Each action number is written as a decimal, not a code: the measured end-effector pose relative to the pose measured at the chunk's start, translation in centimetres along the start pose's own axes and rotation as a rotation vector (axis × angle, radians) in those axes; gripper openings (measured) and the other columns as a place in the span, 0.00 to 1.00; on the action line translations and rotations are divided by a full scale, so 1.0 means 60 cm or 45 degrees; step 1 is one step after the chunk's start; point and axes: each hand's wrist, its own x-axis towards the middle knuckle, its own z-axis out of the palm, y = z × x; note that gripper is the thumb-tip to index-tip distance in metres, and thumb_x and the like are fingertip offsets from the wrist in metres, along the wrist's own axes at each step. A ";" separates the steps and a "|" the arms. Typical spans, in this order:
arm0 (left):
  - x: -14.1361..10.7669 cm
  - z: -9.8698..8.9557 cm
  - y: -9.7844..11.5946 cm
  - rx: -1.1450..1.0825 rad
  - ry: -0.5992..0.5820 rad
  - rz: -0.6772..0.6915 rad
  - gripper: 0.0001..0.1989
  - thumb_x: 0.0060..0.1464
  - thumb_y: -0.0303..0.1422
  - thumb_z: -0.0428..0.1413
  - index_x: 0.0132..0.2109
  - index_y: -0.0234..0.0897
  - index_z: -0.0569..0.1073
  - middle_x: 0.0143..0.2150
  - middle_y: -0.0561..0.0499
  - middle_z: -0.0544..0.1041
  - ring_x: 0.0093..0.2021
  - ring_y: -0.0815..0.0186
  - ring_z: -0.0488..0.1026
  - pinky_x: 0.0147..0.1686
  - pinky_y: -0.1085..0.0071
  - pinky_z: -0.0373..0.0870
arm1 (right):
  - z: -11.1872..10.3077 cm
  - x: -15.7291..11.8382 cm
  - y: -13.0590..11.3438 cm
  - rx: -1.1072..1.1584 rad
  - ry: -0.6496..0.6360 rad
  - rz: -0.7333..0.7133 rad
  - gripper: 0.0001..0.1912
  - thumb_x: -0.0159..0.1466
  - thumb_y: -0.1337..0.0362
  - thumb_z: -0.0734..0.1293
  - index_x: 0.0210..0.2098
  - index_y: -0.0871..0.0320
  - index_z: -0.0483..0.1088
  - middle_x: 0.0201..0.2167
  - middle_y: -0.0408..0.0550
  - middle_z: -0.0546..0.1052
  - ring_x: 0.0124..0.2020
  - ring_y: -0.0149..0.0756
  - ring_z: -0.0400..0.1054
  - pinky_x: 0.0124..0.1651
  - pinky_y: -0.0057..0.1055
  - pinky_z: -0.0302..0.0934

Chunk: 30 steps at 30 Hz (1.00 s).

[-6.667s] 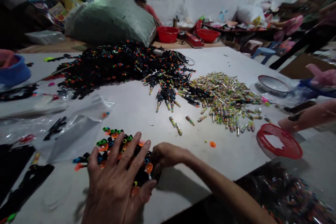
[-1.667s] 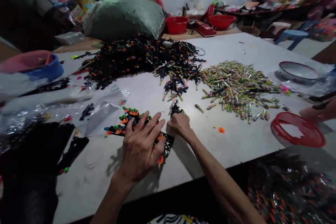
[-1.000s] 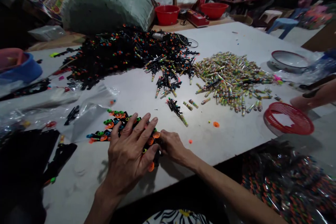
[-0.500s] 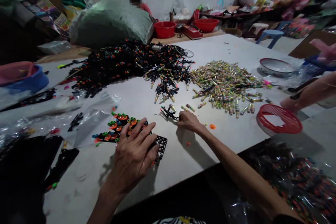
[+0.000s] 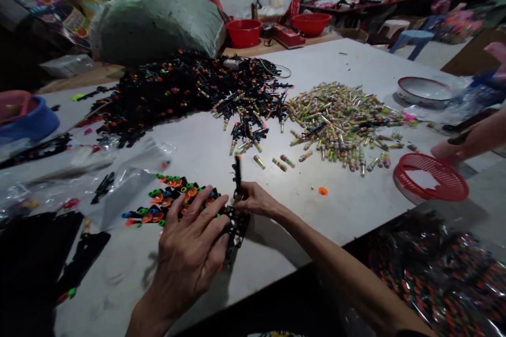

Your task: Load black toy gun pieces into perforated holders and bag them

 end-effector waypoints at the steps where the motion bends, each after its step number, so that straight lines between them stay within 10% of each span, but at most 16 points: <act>1: 0.000 0.000 0.000 0.000 0.001 -0.001 0.10 0.55 0.31 0.47 0.39 0.41 0.72 0.52 0.51 0.73 0.60 0.56 0.59 0.60 0.48 0.48 | -0.001 0.002 -0.001 -0.033 -0.007 -0.022 0.06 0.47 0.71 0.64 0.26 0.60 0.63 0.20 0.36 0.61 0.22 0.24 0.54 0.23 0.21 0.48; 9: -0.001 0.001 -0.019 0.276 -0.077 0.211 0.28 0.54 0.34 0.49 0.61 0.37 0.56 0.63 0.43 0.57 0.63 0.53 0.52 0.59 0.50 0.47 | 0.037 -0.031 -0.012 -0.903 0.065 -0.303 0.07 0.54 0.68 0.63 0.33 0.58 0.69 0.30 0.44 0.73 0.29 0.31 0.63 0.30 0.25 0.52; 13: 0.001 0.000 -0.021 0.399 -0.146 0.198 0.28 0.54 0.36 0.49 0.62 0.40 0.55 0.64 0.48 0.57 0.63 0.54 0.52 0.59 0.52 0.45 | -0.007 0.010 -0.040 -0.983 -0.126 -0.085 0.11 0.51 0.66 0.68 0.36 0.55 0.72 0.32 0.41 0.76 0.32 0.32 0.68 0.32 0.23 0.55; 21: 0.006 0.003 -0.017 0.459 -0.071 0.192 0.24 0.55 0.34 0.48 0.59 0.43 0.60 0.61 0.48 0.62 0.61 0.55 0.58 0.55 0.51 0.54 | -0.142 0.176 -0.105 -1.017 0.659 0.343 0.17 0.57 0.60 0.64 0.41 0.65 0.71 0.44 0.64 0.73 0.48 0.47 0.66 0.43 0.35 0.59; 30: -0.001 0.002 -0.015 0.346 -0.089 0.161 0.24 0.55 0.33 0.48 0.59 0.42 0.60 0.62 0.49 0.60 0.62 0.54 0.55 0.57 0.48 0.51 | -0.132 0.032 -0.047 -0.530 0.505 0.333 0.06 0.55 0.69 0.62 0.32 0.62 0.68 0.23 0.45 0.73 0.25 0.29 0.69 0.27 0.22 0.61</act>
